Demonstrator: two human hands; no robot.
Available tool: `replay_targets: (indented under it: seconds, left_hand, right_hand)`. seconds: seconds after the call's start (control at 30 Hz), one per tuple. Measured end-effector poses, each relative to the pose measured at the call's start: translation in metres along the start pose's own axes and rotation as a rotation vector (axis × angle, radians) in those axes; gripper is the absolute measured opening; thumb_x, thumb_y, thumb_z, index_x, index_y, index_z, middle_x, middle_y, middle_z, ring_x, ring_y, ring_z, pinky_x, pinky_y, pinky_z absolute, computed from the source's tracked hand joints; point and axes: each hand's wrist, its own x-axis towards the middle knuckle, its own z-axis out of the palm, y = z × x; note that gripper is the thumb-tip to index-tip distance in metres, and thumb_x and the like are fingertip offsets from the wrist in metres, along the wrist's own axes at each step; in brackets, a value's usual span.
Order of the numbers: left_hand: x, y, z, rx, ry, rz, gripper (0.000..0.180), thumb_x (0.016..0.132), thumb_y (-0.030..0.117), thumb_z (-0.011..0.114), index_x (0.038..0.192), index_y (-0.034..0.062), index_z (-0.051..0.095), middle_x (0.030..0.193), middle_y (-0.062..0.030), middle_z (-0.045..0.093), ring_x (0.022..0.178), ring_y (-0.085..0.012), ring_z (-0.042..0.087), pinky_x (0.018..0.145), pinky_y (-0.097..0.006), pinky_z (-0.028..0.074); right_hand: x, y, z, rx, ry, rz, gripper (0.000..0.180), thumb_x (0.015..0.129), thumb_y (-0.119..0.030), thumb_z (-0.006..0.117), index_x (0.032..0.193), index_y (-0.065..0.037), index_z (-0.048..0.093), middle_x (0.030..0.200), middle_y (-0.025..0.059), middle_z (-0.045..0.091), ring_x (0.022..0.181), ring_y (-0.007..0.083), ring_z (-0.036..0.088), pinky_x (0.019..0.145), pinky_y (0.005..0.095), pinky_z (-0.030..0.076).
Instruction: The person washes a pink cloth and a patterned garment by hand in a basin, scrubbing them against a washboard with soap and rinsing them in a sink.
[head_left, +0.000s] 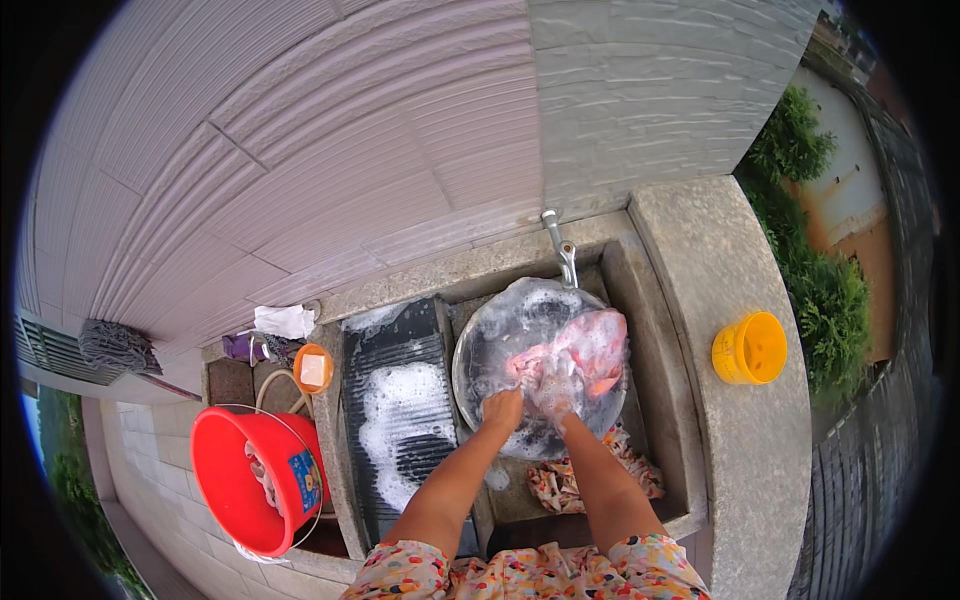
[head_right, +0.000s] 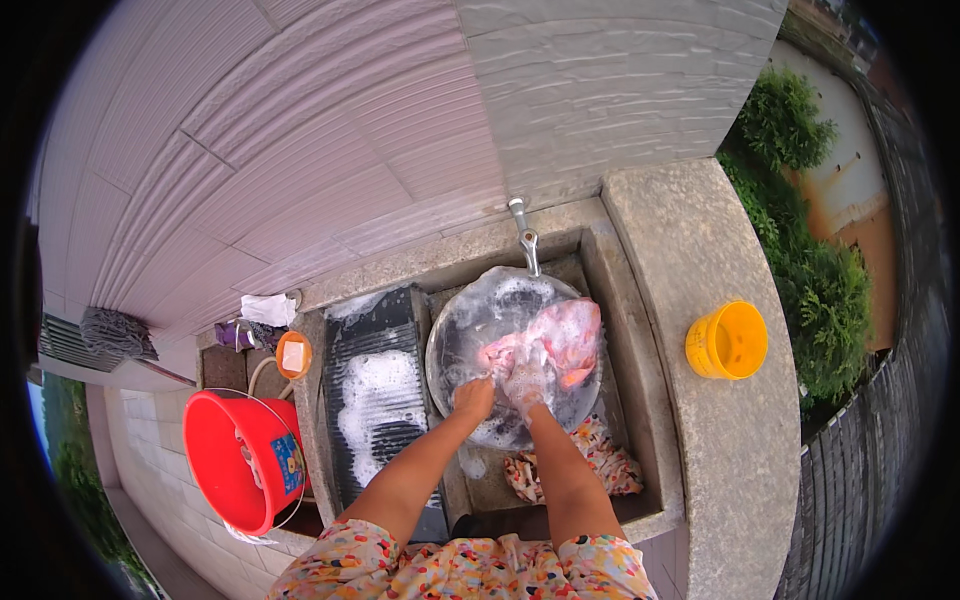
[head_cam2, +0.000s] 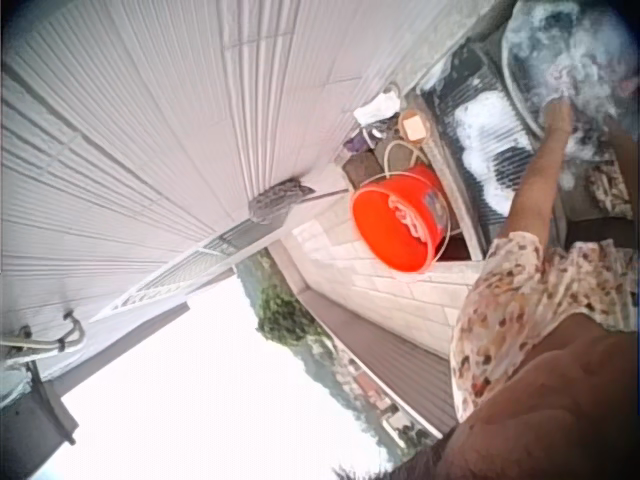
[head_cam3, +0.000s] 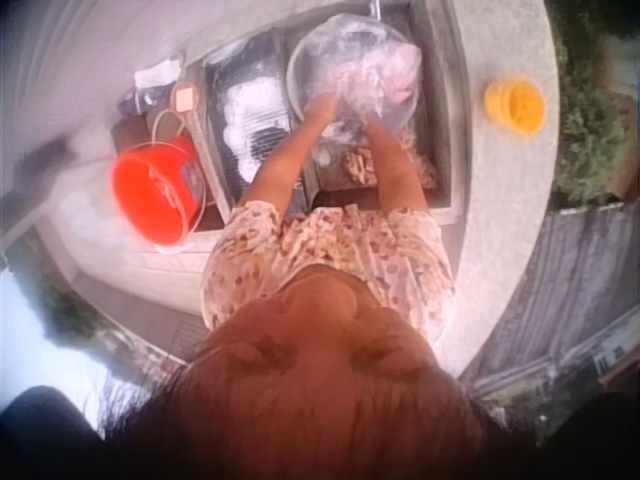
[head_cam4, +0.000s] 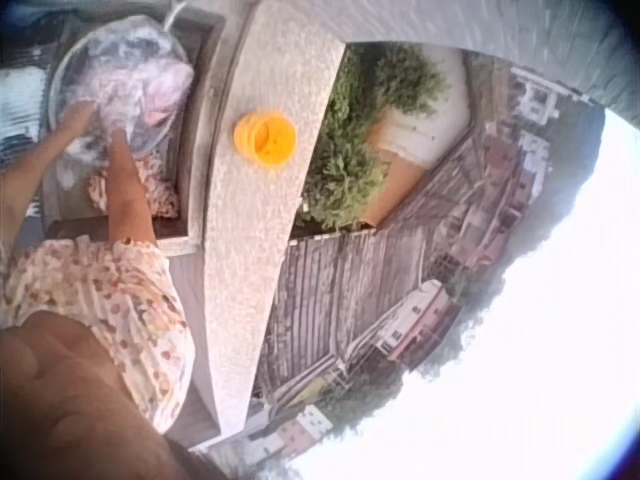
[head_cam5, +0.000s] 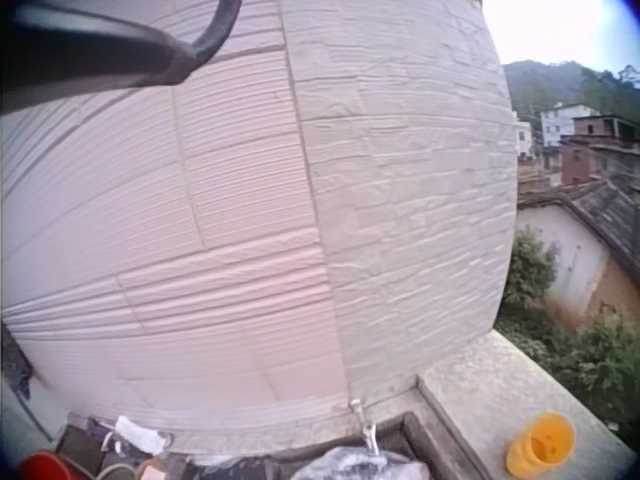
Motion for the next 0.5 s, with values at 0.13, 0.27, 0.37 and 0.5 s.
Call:
replay_targets:
  seconds: [0.13,0.27,0.37,0.5]
  left_hand:
    - [0.011,-0.016,0.039,0.039,-0.251,0.021,0.026,0.082,0.010,0.042,0.100,0.0037,0.061,0.098,-0.0204,0.062,0.092,-0.0320,0.061,0.072,-0.044,0.049]
    - [0.028,-0.029,0.071,0.011,-0.273,-0.013,0.028,0.079,0.018,0.046,0.096,0.0025,0.062,0.096,-0.0197,0.063,0.086,-0.0325,0.061,0.071,-0.043,0.049]
    - [0.044,-0.045,0.062,-0.278,-0.217,-0.025,0.032,0.076,0.025,0.050,0.094,0.0016,0.063,0.095,-0.0192,0.063,0.081,-0.0330,0.062,0.070,-0.042,0.049]
    - [0.031,-0.056,0.007,-1.876,-0.147,-0.340,0.026,0.059,0.004,0.050,0.082,-0.0057,0.059,0.080,-0.0130,0.060,0.069,-0.0270,0.061,0.064,-0.036,0.052]
  right_hand:
    - [0.007,0.036,0.046,-0.089,-0.451,-0.050,0.044,0.081,-0.036,0.051,0.113,-0.006,0.051,0.098,0.0224,0.056,0.093,0.0354,0.054,0.081,0.0449,0.042]
    - [-0.009,0.042,0.058,-0.010,-0.342,-0.033,0.028,0.080,-0.024,0.048,0.099,-0.003,0.052,0.086,0.0178,0.057,0.079,0.0309,0.056,0.070,0.0427,0.045]
    - [-0.018,0.032,0.042,0.141,0.030,0.049,0.017,0.079,-0.014,0.047,0.089,-0.001,0.053,0.076,0.0143,0.058,0.068,0.0276,0.057,0.062,0.0411,0.047]
    - [-0.028,0.021,-0.005,1.009,0.334,0.529,0.021,0.075,0.002,0.041,0.091,0.001,0.054,0.070,0.0121,0.060,0.065,0.0235,0.060,0.062,0.0370,0.050]
